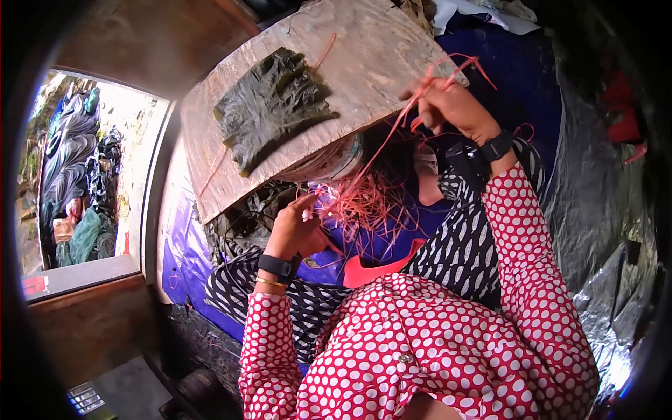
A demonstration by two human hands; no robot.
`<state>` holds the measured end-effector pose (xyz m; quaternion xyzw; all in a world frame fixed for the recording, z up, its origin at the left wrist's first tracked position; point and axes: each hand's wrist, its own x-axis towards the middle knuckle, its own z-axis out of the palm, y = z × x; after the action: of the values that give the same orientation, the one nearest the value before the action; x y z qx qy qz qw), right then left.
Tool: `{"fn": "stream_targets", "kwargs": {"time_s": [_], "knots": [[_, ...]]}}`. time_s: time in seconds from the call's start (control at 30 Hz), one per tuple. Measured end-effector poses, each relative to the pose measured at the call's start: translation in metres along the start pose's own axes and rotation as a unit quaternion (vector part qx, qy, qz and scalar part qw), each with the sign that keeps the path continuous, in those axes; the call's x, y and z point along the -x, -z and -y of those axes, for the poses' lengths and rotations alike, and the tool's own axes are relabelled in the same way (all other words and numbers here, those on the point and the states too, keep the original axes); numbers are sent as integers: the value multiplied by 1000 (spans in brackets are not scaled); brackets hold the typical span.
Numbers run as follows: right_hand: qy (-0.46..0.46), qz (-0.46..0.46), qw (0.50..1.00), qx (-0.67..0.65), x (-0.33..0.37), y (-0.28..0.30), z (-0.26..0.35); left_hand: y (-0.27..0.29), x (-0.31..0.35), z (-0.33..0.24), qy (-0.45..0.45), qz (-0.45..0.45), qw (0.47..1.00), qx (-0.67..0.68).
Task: The recorder folds large green leaves around an object and secures them with pink plastic strips while sitting on the floor.
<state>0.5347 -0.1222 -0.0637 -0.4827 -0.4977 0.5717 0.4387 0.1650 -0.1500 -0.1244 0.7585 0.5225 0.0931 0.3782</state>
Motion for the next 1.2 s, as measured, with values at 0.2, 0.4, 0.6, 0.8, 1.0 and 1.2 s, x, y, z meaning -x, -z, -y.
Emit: {"fn": "stream_targets", "kwargs": {"time_s": [0.2,0.4,0.6,0.8,1.0,1.2], "knots": [[-103,122,979,130,-4,-47,-5,34,-9,-73,-60,-8,995,-85],[-74,180,966,171,-11,-73,-13,31,-43,-130,-133,11,987,91],[-70,180,970,148,-3,-77,-1,-15,-40,-98,4,5,989,146],[-123,199,965,117,-11,-71,-13,-25,-22,-58,-100,-141,980,-99],[-185,257,933,170,-6,-93,-7,7,-40,-104,-97,-71,947,299],[32,291,933,211,-14,-104,-29,27,-42,-115,13,40,885,464]]}}
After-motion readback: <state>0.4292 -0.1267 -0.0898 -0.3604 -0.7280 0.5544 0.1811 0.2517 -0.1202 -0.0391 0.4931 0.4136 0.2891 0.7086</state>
